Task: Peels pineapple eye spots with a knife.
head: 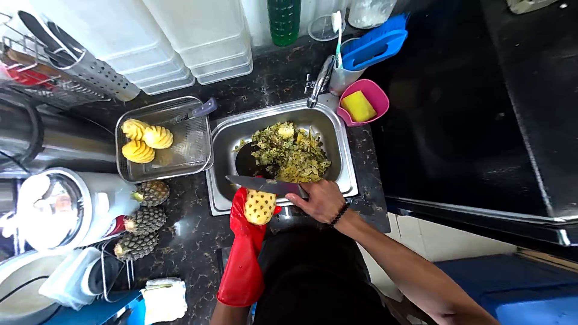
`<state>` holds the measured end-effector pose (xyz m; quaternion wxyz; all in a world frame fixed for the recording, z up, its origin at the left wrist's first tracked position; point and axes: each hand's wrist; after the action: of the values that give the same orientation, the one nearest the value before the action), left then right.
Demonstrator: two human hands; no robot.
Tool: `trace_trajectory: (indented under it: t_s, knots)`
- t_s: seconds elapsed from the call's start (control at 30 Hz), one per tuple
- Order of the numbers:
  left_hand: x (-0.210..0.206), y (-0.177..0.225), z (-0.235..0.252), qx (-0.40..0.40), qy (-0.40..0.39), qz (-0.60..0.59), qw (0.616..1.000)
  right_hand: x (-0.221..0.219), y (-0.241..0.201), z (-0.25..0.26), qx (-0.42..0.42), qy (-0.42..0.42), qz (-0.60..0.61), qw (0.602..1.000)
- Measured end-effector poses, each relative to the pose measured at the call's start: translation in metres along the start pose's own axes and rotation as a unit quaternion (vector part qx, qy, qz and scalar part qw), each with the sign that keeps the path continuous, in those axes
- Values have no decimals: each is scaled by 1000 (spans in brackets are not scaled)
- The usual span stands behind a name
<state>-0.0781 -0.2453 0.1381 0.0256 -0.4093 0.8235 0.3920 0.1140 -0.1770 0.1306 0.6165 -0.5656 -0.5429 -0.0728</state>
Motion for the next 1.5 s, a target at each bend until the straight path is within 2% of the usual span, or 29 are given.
trace_trajectory:
  t_s: [0.1, 0.13, 0.17, 0.2, 0.23, 0.27, 0.3, 0.33, 0.47, 0.53, 0.6, 0.7, 0.77, 0.8, 0.83, 0.87, 0.9, 0.97, 1.03, 1.1, 1.23, 1.33, 1.43, 1.5]
  knots:
    - [14, -10, 14, 49, -53, -72, 995, 2, -18, -8, 61, 2, 20, 998]
    - [36, -26, 30, 41, -116, -112, 986, 2, -22, -9, 76, 5, 11, 997]
    - [79, -57, 69, -40, -319, -125, 939, 3, -25, -9, 82, 10, -5, 997]
    - [91, -66, 84, -66, -365, -130, 919, 3, -25, -9, 80, 16, -19, 996]
    - [79, -56, 70, -42, -297, -133, 945, 2, -23, -8, 73, 25, -28, 997]
    - [39, -26, 36, 28, -100, -124, 987, 1, -20, -8, 62, 30, -32, 997]
    - [18, -9, 21, 46, -31, -95, 994, -1, -16, -7, 50, 32, -35, 998]
    - [12, -1, 16, 40, -25, -75, 996, -2, -15, -7, 39, 30, -40, 998]
    - [20, -6, 19, 11, -89, -72, 993, -4, -16, -9, 17, 31, -59, 998]
    - [22, -5, 19, 22, -88, -91, 992, -5, -6, -8, 1, 36, -58, 998]
    - [24, 0, 15, 30, -85, -103, 991, -3, 14, -5, -47, 18, -31, 998]
    - [28, 11, 13, 24, -164, -117, 979, -5, 51, -7, -89, 28, -23, 995]
    - [30, 24, 11, 6, -248, -115, 962, -11, 63, -10, -125, 25, 39, 991]
    - [30, 28, 13, -8, -290, -102, 952, -15, 68, -8, -176, -3, 116, 978]
    - [30, 27, 17, -23, -298, -89, 950, -24, 76, -6, -225, -28, 195, 954]
    - [28, 20, 23, -23, -294, -86, 952, -30, 83, -7, -247, -41, 228, 941]
    - [23, 12, 29, -3, -272, -107, 956, -32, 87, -7, -234, -42, 209, 949]
    - [8, 0, 41, 52, -179, -156, 970, -32, 85, -4, -182, -38, 154, 970]
    - [-1, -9, 45, 100, -120, -169, 973, -29, 77, -6, -186, -63, 163, 967]
    - [-6, -12, 42, 115, -143, -165, 969, -23, 70, -10, -188, -84, 140, 968]
    - [-13, 2, 33, 88, -201, -137, 966, -6, 42, -20, -182, -81, 69, 978]
    - [-13, 9, 38, 100, -197, -130, 967, 3, 18, -31, -173, -7, 55, 983]
    - [-18, 22, 39, 112, -200, -165, 959, -6, 8, -43, -66, 154, 27, 985]
    - [-23, 28, 36, 104, -195, -217, 951, -22, 10, -46, 18, 255, -29, 966]
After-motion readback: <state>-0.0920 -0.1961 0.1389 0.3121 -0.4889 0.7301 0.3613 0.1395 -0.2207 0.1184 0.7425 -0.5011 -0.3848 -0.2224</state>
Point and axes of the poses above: each hand's wrist, its own z-axis towards the middle knuckle, its own x-axis out of the back of the hand, y = z × x, and after that the axes turned 11 degrees about x, right-handed
